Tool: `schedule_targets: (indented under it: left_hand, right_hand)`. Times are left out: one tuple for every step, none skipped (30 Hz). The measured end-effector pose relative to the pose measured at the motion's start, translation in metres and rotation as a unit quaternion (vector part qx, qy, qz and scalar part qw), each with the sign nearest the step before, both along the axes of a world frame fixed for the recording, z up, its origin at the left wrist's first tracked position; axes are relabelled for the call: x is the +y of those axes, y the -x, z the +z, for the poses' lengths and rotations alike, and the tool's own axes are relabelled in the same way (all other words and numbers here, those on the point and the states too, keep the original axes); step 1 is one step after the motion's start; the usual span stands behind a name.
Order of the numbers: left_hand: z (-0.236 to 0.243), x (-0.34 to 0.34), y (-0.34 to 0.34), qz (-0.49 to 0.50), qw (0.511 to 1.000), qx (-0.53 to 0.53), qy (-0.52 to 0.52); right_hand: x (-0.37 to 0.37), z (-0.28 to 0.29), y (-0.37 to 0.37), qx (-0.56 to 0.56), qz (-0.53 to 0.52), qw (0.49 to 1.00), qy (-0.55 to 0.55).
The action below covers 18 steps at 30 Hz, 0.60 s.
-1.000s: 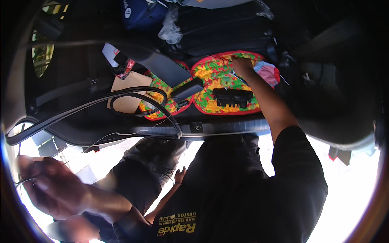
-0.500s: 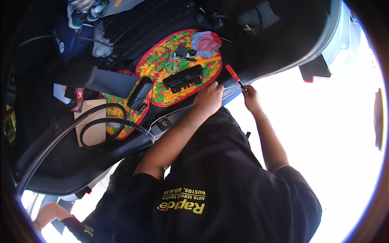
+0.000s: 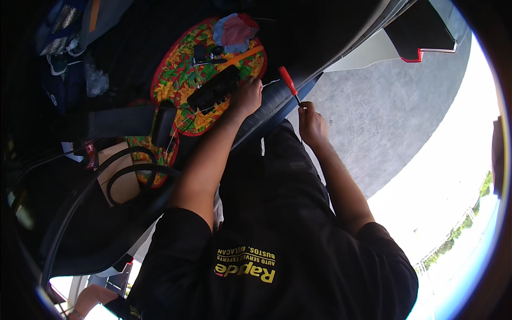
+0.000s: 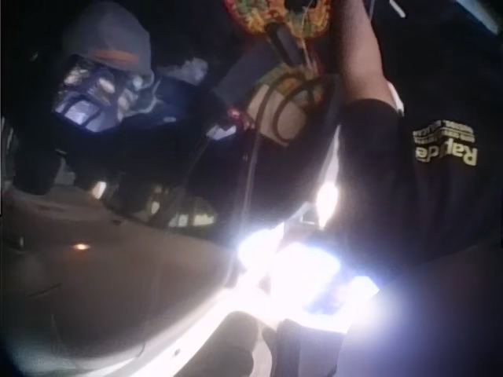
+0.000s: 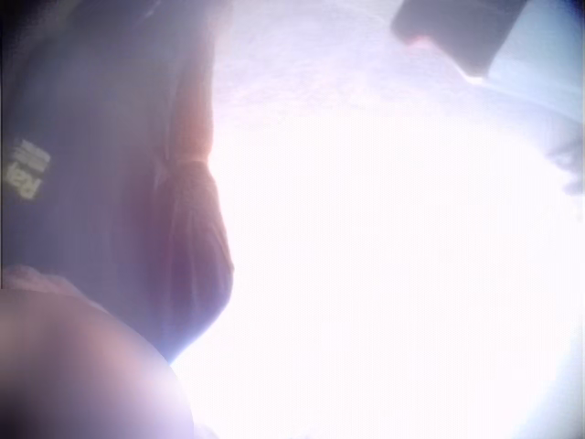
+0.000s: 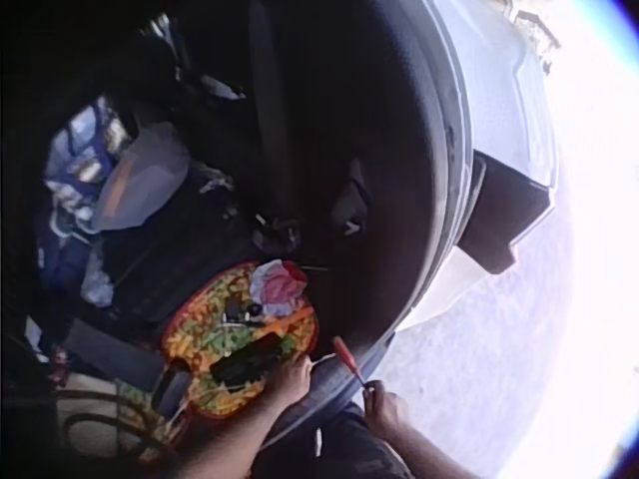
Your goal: The person installs a dashcam system in a white SUV. They route cables along the trunk lid, connect a power adapter, and use a red tool to tuck wires into the trim. A second person assists with cable handling.
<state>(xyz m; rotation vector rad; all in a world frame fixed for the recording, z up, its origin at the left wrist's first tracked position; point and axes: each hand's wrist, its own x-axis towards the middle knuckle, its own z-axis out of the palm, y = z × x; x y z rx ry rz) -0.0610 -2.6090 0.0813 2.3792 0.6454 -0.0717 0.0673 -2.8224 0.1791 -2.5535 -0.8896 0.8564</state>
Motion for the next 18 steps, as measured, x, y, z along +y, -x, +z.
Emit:
schedule_targets:
  left_hand:
    - [0.000, -0.001, 0.002, 0.021, 1.000, 0.013, 0.009]
    - [0.000, -0.004, 0.002, 0.027, 0.999, -0.023, 0.000]
    - [-0.001, -0.006, 0.003, 0.039, 0.999, -0.034, -0.003]
    - [-0.001, -0.007, 0.003, 0.046, 0.998, -0.037, -0.002]
    - [-0.002, -0.008, 0.003, 0.067, 0.997, -0.034, -0.003]
    - [-0.004, -0.008, 0.003, 0.084, 0.996, -0.022, 0.002]
    - [-0.006, -0.007, 0.002, 0.100, 0.995, -0.006, 0.011]
    - [-0.008, -0.005, 0.002, 0.105, 0.994, 0.000, 0.010]
    - [-0.009, -0.003, 0.001, 0.110, 0.994, 0.010, 0.013]
    - [-0.011, -0.001, 0.000, 0.113, 0.992, 0.045, 0.029]
    - [-0.011, 0.001, 0.000, 0.113, 0.993, 0.011, 0.028]
    - [-0.012, 0.003, 0.000, 0.111, 0.993, 0.002, 0.038]
    - [-0.011, 0.005, -0.001, 0.106, 0.992, 0.019, 0.061]
    - [-0.010, 0.005, -0.001, 0.106, 0.993, -0.002, 0.060]
    - [-0.008, 0.006, -0.001, 0.102, 0.992, 0.003, 0.071]
    - [-0.006, 0.004, -0.002, 0.098, 0.992, 0.007, 0.074]
    - [-0.005, 0.003, -0.002, 0.087, 0.993, 0.021, 0.080]
    - [-0.004, 0.001, -0.002, 0.080, 0.993, 0.033, 0.079]
  right_hand:
    - [0.005, 0.001, -0.002, -0.005, 0.007, 1.000, -0.014]
    - [0.009, 0.002, -0.003, -0.009, 0.015, 1.000, -0.022]
    - [0.012, 0.004, -0.004, -0.013, 0.025, 0.999, -0.031]
    - [0.015, 0.006, -0.005, -0.011, 0.031, 0.999, -0.041]
    - [0.019, 0.007, -0.007, -0.013, 0.037, 0.998, -0.055]
    - [0.022, 0.008, -0.010, -0.018, 0.047, 0.995, -0.084]
    - [0.026, 0.009, -0.013, -0.019, 0.051, 0.997, -0.059]
    - [0.030, 0.010, -0.017, -0.023, 0.061, 0.997, -0.050]
    - [0.035, 0.012, -0.019, -0.027, 0.071, 0.996, -0.038]
    - [0.041, 0.014, -0.023, -0.025, 0.092, 0.995, -0.004]
    - [0.049, 0.016, -0.028, -0.021, 0.114, 0.993, 0.033]
    - [0.054, 0.020, -0.029, -0.016, 0.126, 0.987, 0.096]
    - [0.060, 0.025, -0.029, -0.023, 0.128, 0.990, 0.062]
    - [0.065, 0.030, -0.031, -0.029, 0.121, 0.991, 0.051]
    - [0.070, 0.035, -0.031, -0.032, 0.114, 0.992, 0.035]
    - [0.074, 0.039, -0.032, -0.044, 0.120, 0.992, -0.009]
    - [0.077, 0.042, -0.033, -0.044, 0.117, 0.992, 0.002]
    - [0.080, 0.042, -0.034, -0.043, 0.121, 0.992, -0.005]
